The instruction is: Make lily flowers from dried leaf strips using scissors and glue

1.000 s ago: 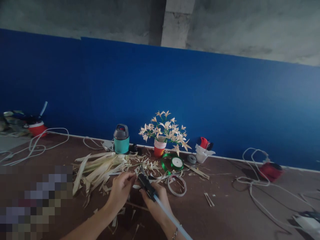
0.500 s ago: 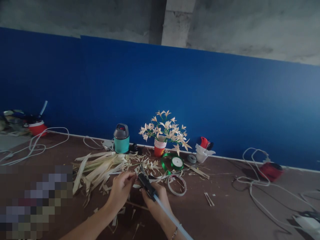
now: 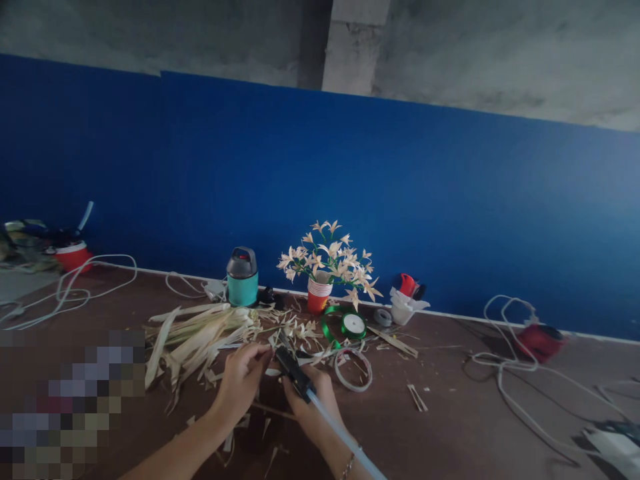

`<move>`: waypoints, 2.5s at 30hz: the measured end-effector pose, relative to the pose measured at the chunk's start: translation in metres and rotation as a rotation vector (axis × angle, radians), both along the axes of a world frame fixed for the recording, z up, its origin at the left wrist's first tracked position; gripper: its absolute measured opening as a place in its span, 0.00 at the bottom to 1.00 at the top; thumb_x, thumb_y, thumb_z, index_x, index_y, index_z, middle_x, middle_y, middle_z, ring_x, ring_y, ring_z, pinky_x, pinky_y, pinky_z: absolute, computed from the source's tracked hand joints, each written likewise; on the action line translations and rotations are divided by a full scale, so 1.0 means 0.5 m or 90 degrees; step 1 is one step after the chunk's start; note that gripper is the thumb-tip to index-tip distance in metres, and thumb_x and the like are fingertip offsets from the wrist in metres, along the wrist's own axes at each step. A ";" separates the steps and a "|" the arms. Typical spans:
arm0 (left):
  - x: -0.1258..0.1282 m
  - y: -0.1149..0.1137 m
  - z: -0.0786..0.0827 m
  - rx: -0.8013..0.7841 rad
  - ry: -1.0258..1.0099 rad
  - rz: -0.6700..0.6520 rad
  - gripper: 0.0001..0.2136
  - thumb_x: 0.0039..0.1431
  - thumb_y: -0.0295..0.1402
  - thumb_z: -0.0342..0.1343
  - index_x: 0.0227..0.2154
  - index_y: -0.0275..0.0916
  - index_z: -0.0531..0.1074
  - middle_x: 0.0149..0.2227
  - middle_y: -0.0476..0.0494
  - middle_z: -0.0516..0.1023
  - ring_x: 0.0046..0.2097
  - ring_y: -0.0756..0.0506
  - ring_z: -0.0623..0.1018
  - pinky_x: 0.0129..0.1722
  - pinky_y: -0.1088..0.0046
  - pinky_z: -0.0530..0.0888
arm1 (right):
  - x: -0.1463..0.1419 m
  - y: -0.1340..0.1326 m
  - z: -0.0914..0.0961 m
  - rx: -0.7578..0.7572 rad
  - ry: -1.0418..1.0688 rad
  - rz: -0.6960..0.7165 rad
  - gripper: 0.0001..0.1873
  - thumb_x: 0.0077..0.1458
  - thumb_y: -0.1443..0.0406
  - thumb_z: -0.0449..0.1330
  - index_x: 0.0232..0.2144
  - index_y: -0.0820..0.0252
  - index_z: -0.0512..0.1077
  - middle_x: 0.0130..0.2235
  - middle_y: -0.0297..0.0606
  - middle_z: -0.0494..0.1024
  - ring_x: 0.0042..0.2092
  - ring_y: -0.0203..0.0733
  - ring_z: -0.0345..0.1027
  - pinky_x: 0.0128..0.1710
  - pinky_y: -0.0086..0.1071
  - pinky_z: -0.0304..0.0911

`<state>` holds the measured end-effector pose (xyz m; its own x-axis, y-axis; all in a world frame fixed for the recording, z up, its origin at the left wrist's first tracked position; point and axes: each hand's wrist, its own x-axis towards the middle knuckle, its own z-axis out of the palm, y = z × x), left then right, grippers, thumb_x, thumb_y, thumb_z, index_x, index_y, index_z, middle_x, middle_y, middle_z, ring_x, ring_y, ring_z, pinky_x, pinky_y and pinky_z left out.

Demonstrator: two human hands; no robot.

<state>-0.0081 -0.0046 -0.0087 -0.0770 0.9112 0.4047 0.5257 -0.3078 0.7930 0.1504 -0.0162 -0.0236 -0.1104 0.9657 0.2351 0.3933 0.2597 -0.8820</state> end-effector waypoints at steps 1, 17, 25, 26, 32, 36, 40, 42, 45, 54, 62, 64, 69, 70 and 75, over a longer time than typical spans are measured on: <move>0.000 0.000 0.000 0.000 -0.003 -0.001 0.11 0.58 0.34 0.49 0.27 0.39 0.74 0.27 0.46 0.78 0.34 0.45 0.75 0.34 0.72 0.66 | 0.000 0.000 0.000 0.002 0.001 -0.002 0.13 0.50 0.58 0.58 0.27 0.64 0.75 0.24 0.37 0.76 0.26 0.39 0.66 0.25 0.27 0.60; 0.000 -0.004 0.006 0.010 0.002 0.009 0.10 0.57 0.34 0.49 0.27 0.40 0.76 0.28 0.46 0.78 0.34 0.45 0.75 0.34 0.71 0.67 | 0.000 0.003 0.000 0.009 -0.007 0.014 0.13 0.52 0.59 0.57 0.26 0.63 0.73 0.23 0.37 0.74 0.26 0.39 0.65 0.24 0.26 0.60; 0.000 -0.002 0.002 0.013 -0.007 0.005 0.11 0.57 0.34 0.49 0.27 0.39 0.75 0.28 0.46 0.78 0.34 0.44 0.76 0.34 0.72 0.67 | -0.002 -0.002 0.007 -0.010 -0.002 0.018 0.15 0.51 0.57 0.56 0.25 0.64 0.72 0.22 0.35 0.72 0.23 0.36 0.61 0.22 0.26 0.58; 0.000 -0.001 0.001 0.013 -0.008 0.001 0.11 0.57 0.34 0.49 0.27 0.39 0.75 0.27 0.46 0.78 0.34 0.45 0.76 0.34 0.72 0.67 | -0.002 -0.003 0.011 -0.007 -0.002 0.023 0.15 0.52 0.57 0.56 0.25 0.64 0.73 0.22 0.35 0.72 0.23 0.36 0.61 0.22 0.26 0.57; -0.001 -0.001 0.002 0.001 -0.012 -0.009 0.13 0.59 0.37 0.48 0.27 0.40 0.75 0.27 0.47 0.78 0.34 0.45 0.76 0.34 0.72 0.67 | 0.000 -0.002 0.014 0.007 -0.024 0.020 0.15 0.52 0.58 0.56 0.24 0.65 0.73 0.21 0.35 0.71 0.23 0.36 0.61 0.22 0.26 0.57; 0.000 0.000 -0.002 -0.002 -0.026 -0.015 0.13 0.59 0.38 0.47 0.28 0.40 0.76 0.27 0.46 0.78 0.33 0.45 0.76 0.33 0.72 0.67 | 0.000 -0.001 0.012 0.017 -0.017 0.025 0.14 0.52 0.59 0.56 0.26 0.65 0.73 0.22 0.36 0.72 0.24 0.37 0.61 0.24 0.26 0.58; 0.001 -0.001 -0.001 0.001 -0.019 -0.005 0.13 0.59 0.36 0.48 0.27 0.40 0.76 0.26 0.46 0.78 0.33 0.45 0.75 0.33 0.72 0.67 | 0.000 -0.001 0.011 0.010 -0.021 0.038 0.13 0.52 0.60 0.56 0.24 0.65 0.71 0.22 0.35 0.71 0.24 0.35 0.60 0.23 0.26 0.56; 0.001 -0.002 0.000 0.004 -0.019 -0.003 0.12 0.58 0.36 0.48 0.27 0.39 0.75 0.26 0.46 0.78 0.33 0.45 0.75 0.33 0.72 0.67 | 0.001 -0.001 0.008 0.012 -0.024 0.029 0.14 0.53 0.60 0.55 0.24 0.64 0.71 0.21 0.34 0.70 0.24 0.35 0.59 0.22 0.26 0.55; 0.001 -0.002 0.002 0.011 -0.025 0.001 0.12 0.58 0.35 0.49 0.26 0.39 0.75 0.27 0.46 0.78 0.33 0.45 0.75 0.34 0.73 0.67 | 0.002 0.000 0.005 0.011 -0.035 0.025 0.14 0.53 0.60 0.55 0.24 0.65 0.71 0.21 0.34 0.69 0.23 0.35 0.59 0.22 0.26 0.55; -0.001 0.000 -0.001 0.016 -0.040 -0.022 0.12 0.59 0.36 0.48 0.28 0.39 0.75 0.27 0.46 0.78 0.34 0.45 0.76 0.34 0.73 0.68 | 0.003 0.001 0.001 -0.001 -0.013 0.008 0.13 0.51 0.59 0.57 0.23 0.64 0.71 0.20 0.33 0.69 0.22 0.34 0.59 0.20 0.25 0.55; -0.003 0.006 -0.008 0.029 -0.027 -0.051 0.09 0.58 0.31 0.49 0.30 0.40 0.75 0.29 0.46 0.78 0.35 0.45 0.76 0.36 0.71 0.67 | 0.011 0.014 -0.037 -0.005 0.078 -0.113 0.12 0.42 0.57 0.62 0.26 0.60 0.73 0.18 0.34 0.71 0.21 0.39 0.64 0.20 0.29 0.61; -0.006 0.004 -0.002 0.038 0.035 -0.046 0.08 0.58 0.30 0.50 0.30 0.41 0.74 0.32 0.46 0.78 0.38 0.44 0.75 0.39 0.68 0.65 | 0.016 0.016 -0.036 0.003 0.087 -0.138 0.13 0.42 0.57 0.62 0.29 0.60 0.73 0.21 0.35 0.73 0.22 0.40 0.65 0.21 0.30 0.62; -0.019 -0.002 0.015 0.074 0.214 -0.085 0.10 0.60 0.30 0.47 0.28 0.42 0.73 0.30 0.48 0.77 0.38 0.43 0.72 0.39 0.65 0.61 | 0.039 0.011 0.020 0.035 -0.029 0.021 0.09 0.48 0.61 0.57 0.24 0.61 0.71 0.23 0.35 0.73 0.25 0.38 0.65 0.24 0.28 0.60; -0.021 -0.001 0.017 0.081 0.233 -0.086 0.11 0.60 0.30 0.47 0.28 0.42 0.73 0.30 0.47 0.77 0.37 0.44 0.72 0.39 0.65 0.60 | 0.044 0.009 0.035 0.068 -0.085 0.068 0.08 0.48 0.62 0.57 0.24 0.61 0.70 0.23 0.34 0.72 0.25 0.37 0.63 0.23 0.27 0.58; -0.027 0.005 0.015 0.050 0.176 -0.043 0.11 0.60 0.32 0.46 0.28 0.41 0.73 0.31 0.45 0.77 0.38 0.43 0.73 0.40 0.65 0.61 | 0.057 0.008 0.064 0.108 -0.309 0.107 0.02 0.42 0.69 0.56 0.23 0.60 0.69 0.22 0.32 0.72 0.25 0.36 0.63 0.24 0.25 0.52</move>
